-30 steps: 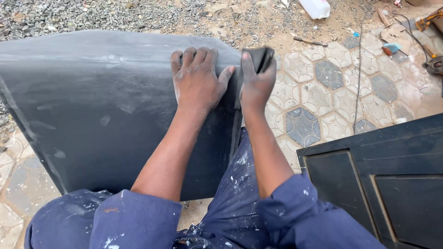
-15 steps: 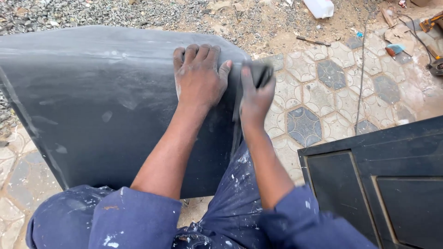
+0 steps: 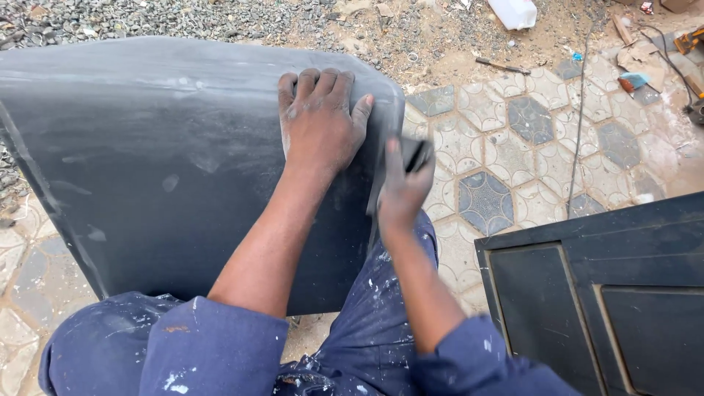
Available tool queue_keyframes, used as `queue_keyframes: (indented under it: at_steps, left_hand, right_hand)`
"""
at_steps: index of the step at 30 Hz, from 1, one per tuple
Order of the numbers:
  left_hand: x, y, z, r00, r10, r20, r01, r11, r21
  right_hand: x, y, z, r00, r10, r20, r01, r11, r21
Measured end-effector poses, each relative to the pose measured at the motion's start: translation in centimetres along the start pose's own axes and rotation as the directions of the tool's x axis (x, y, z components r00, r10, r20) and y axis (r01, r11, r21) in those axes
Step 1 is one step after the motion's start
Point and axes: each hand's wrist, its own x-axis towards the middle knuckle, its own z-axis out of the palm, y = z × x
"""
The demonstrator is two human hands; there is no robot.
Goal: The person is manually sanding a black furniture component with sandpaper, rotating it to reach different sides.
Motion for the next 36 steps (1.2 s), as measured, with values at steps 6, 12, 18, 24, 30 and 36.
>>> queue_keyframes:
  at_steps: [6, 12, 18, 24, 30, 36]
  left_hand:
    - [-0.4, 0.5, 0.3, 0.999, -0.003, -0.043, 0.004, 1.000, 0.011]
    - [0.2, 0.2, -0.6, 0.994, -0.019, 0.104, 0.021, 1.000, -0.009]
    - [-0.5, 0.1, 0.2, 0.994, 0.057, -0.096, -0.055, 0.998, 0.024]
    - [0.0, 0.3, -0.3, 0.991, -0.028, 0.131, 0.029, 1.000, -0.007]
    - [0.1, 0.3, -0.7, 0.997, -0.010, 0.071, 0.012, 1.000, -0.022]
    - [-0.2, -0.1, 0.3, 0.995, 0.058, -0.079, -0.056, 0.998, 0.035]
  right_hand:
    - [4.1, 0.9, 2.1, 0.974, -0.226, -0.007, 0.225, 0.967, 0.117]
    - [4.4, -1.0, 2.5, 0.969, -0.247, 0.012, 0.241, 0.952, 0.189]
    - [0.0, 1.7, -1.6, 0.999, -0.044, 0.027, 0.046, 0.994, -0.096]
    - [9.8, -2.3, 4.7, 0.984, 0.028, 0.175, -0.059, 0.982, 0.178]
    - [-0.8, 0.2, -1.3, 0.984, 0.134, 0.115, -0.118, 0.983, -0.141]
    - [4.1, -3.2, 2.8, 0.993, 0.031, 0.114, -0.059, 0.965, 0.255]
